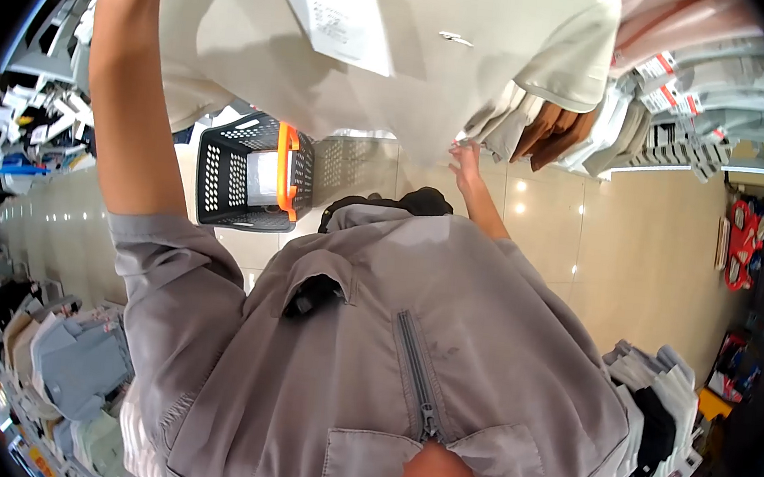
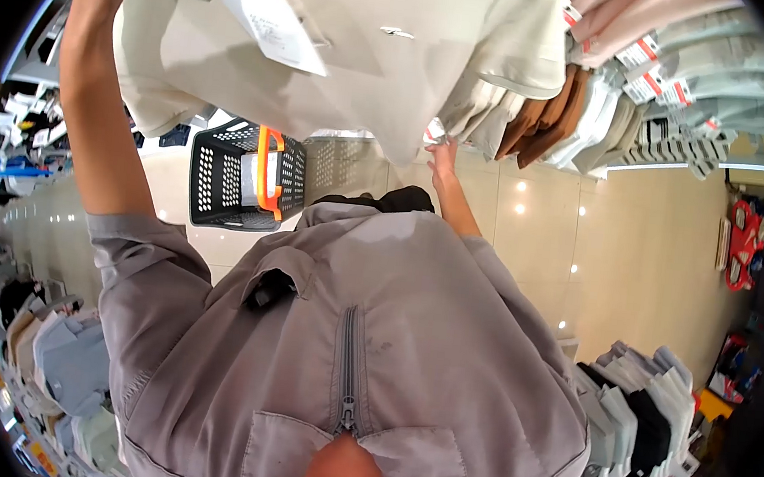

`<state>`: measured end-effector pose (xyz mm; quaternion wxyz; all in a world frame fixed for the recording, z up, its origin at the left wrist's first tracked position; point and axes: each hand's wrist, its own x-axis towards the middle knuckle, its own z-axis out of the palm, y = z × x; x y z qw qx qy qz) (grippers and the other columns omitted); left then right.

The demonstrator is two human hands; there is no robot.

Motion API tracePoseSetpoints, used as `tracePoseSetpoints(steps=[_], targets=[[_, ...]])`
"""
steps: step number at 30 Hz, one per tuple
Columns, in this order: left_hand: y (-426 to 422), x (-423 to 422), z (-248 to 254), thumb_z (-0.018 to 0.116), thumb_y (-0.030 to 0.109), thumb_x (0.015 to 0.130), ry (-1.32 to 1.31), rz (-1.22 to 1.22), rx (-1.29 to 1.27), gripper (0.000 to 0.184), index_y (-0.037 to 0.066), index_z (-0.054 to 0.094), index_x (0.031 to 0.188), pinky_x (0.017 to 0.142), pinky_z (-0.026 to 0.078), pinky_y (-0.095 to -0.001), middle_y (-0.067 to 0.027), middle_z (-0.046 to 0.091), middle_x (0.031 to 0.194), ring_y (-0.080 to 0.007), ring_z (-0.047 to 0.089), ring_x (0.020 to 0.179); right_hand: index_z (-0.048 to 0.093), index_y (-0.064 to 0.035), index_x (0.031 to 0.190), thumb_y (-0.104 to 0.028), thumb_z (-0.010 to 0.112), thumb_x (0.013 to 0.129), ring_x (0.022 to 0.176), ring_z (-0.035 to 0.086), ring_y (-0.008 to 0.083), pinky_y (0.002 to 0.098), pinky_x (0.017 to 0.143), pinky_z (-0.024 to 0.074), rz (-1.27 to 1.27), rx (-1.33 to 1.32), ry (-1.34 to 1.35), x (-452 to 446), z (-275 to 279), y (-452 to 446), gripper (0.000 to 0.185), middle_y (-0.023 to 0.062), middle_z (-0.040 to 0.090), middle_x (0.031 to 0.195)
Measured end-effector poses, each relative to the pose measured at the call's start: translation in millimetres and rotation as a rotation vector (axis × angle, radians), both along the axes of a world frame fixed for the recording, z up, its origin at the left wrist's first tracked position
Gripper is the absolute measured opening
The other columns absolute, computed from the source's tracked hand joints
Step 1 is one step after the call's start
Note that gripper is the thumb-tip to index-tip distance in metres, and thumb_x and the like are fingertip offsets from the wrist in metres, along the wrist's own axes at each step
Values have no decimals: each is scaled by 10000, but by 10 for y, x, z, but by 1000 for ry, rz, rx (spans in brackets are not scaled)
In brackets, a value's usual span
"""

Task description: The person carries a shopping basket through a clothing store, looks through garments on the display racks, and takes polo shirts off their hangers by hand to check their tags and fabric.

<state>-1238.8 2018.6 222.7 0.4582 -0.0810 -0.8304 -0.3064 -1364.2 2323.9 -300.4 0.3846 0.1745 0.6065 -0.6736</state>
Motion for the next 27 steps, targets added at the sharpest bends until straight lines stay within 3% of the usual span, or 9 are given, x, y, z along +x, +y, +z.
tracePoseSetpoints(steps=[3,5,6,8,9,12,15,22,27], targets=[[-29,-43,-221,548,3,766,-3,-43,107,159,17,572,922,700,418,-210,-4,578,816,-104,550,770,364,-109,1365,-99,569,772,1232,412,283,471,1000,343,10,170,380,94,377,-151,628,168,437,1329],[-273,-63,-385,614,70,803,-82,59,119,253,-5,586,1043,787,429,-270,-67,624,935,-167,577,876,615,-39,1073,-80,593,743,822,628,179,249,692,501,414,114,724,-55,-34,-182,333,93,646,904],[-537,-89,-519,664,119,824,-115,85,117,329,5,605,1127,882,417,-290,-88,643,1052,-203,583,981,615,-39,1073,-80,593,743,822,628,179,249,692,501,385,116,716,-45,-145,-187,333,93,646,904],[-552,-36,-598,697,156,814,-195,103,221,377,19,630,1159,937,376,-251,-74,640,1107,-139,574,1010,672,-18,855,-93,643,727,734,650,171,270,696,502,431,37,582,-15,-364,-233,151,58,674,730],[-425,-24,-587,689,166,819,-152,128,182,348,0,639,1121,912,396,-260,-91,657,1039,-149,595,943,652,-28,924,-101,666,728,698,662,175,284,670,504,419,220,692,-6,-629,-247,209,89,691,764],[-307,36,-610,684,147,830,-183,162,198,321,-16,630,1100,846,437,-245,-85,651,992,-131,586,904,610,-18,1006,21,613,759,627,628,160,296,590,504,254,402,714,177,-164,-182,250,111,656,793],[-181,18,-855,678,172,837,-265,117,208,306,-4,630,1083,813,454,-258,-77,635,981,-130,579,900,551,-64,1125,-96,595,815,671,631,161,275,572,492,51,230,410,64,278,165,315,113,651,912],[525,-302,-2271,666,82,778,-426,-123,126,272,7,594,1029,821,446,-360,-155,606,979,-294,572,911,571,-76,1122,-70,538,866,798,604,140,247,696,464,-249,75,854,-220,1826,643,258,86,650,955],[1035,-453,-2800,659,9,717,-569,-256,43,310,5,589,1018,868,430,-395,-162,601,1017,-336,556,962,569,-51,1159,-148,677,772,1064,546,244,377,890,425,216,355,1319,234,2728,364,413,107,605,1113]])
